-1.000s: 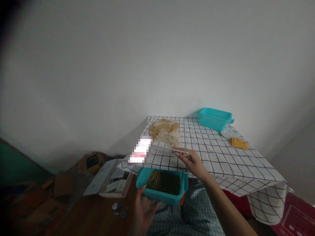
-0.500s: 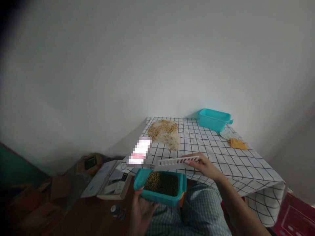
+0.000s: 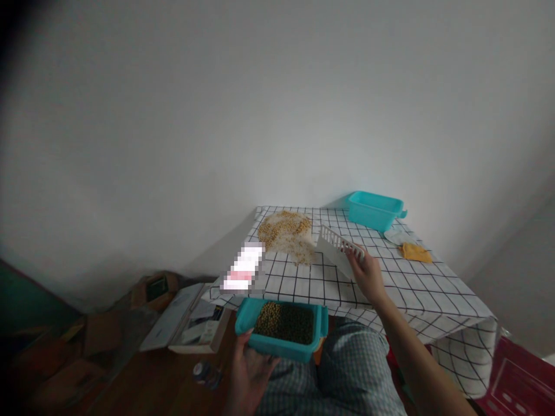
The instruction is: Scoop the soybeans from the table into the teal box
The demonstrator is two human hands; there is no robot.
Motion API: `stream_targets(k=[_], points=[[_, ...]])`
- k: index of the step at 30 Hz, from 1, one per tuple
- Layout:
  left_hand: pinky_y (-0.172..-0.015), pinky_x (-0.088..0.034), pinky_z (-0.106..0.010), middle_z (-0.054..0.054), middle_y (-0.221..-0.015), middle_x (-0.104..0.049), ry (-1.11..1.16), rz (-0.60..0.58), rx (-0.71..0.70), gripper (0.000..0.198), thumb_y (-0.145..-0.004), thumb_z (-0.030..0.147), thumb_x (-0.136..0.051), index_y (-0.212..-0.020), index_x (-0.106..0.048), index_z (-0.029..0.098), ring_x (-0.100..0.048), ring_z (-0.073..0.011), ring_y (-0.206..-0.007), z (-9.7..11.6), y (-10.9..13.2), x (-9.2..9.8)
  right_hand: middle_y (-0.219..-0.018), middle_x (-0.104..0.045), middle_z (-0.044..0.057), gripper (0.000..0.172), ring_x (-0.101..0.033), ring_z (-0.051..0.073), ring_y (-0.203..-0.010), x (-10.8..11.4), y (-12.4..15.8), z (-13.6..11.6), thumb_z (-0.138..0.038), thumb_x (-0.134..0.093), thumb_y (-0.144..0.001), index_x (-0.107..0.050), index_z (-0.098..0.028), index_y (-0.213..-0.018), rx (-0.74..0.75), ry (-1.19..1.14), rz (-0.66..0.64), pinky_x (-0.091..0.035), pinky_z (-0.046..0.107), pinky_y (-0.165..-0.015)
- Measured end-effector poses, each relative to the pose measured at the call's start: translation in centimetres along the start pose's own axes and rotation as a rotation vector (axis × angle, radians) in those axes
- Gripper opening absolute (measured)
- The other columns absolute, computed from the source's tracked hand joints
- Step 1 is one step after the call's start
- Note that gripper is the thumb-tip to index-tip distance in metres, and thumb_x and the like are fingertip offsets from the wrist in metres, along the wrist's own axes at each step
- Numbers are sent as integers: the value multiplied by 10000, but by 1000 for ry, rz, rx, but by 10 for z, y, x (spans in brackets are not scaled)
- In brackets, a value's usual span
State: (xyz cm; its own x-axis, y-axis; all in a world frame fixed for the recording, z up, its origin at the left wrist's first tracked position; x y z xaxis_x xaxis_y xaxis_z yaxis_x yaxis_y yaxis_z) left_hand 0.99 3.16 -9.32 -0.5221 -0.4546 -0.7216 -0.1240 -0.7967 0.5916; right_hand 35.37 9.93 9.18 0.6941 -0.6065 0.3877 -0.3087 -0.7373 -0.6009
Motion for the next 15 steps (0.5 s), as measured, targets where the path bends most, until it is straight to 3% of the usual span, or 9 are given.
stream_targets(k=[7, 10, 15], points=[[-1010, -685, -519, -155, -1364, -870, -30, 40, -13, 633, -1062, 315, -738, -1681, -625, 246, -868, -343, -1053, 2, 0, 3, -939, -895, 101, 570, -822, 323, -766, -16, 14, -18, -724, -610, -1111, -875, -225, -1181, 14, -25, -61, -633, 388, -666], [-993, -688, -525, -156, -1323, -878, -41, 25, -15, 606, -1086, 330, -701, -1681, -622, 242, -871, -340, -1044, 1, 1, 0, -999, -906, 111, 583, -836, 319, -794, -14, 12, -27, -728, -600, -1116, -885, -220, -1142, 41, -36, -78, -648, 387, -702], [-896, -706, -478, -125, -1230, -898, -2, 19, 5, 539, -1090, 318, -707, -1623, -653, 257, -876, -330, -1033, -3, -1, -1, -914, -890, 104, 624, -823, 325, -767, 0, 8, -29, -786, -614, -1087, -888, -225, -1094, 33, -10, -19, -650, 395, -704]])
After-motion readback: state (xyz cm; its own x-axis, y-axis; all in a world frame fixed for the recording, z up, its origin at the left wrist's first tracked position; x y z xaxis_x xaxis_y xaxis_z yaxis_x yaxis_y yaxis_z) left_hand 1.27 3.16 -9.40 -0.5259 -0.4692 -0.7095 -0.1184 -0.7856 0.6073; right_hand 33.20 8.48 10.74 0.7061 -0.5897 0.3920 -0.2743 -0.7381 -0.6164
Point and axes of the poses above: each hand's wrist, its own y-axis away from the middle knuckle, its own x-axis out of the back of the hand, z = x × y, the point moved 5 cm from there along -y, towards the middle knuckle
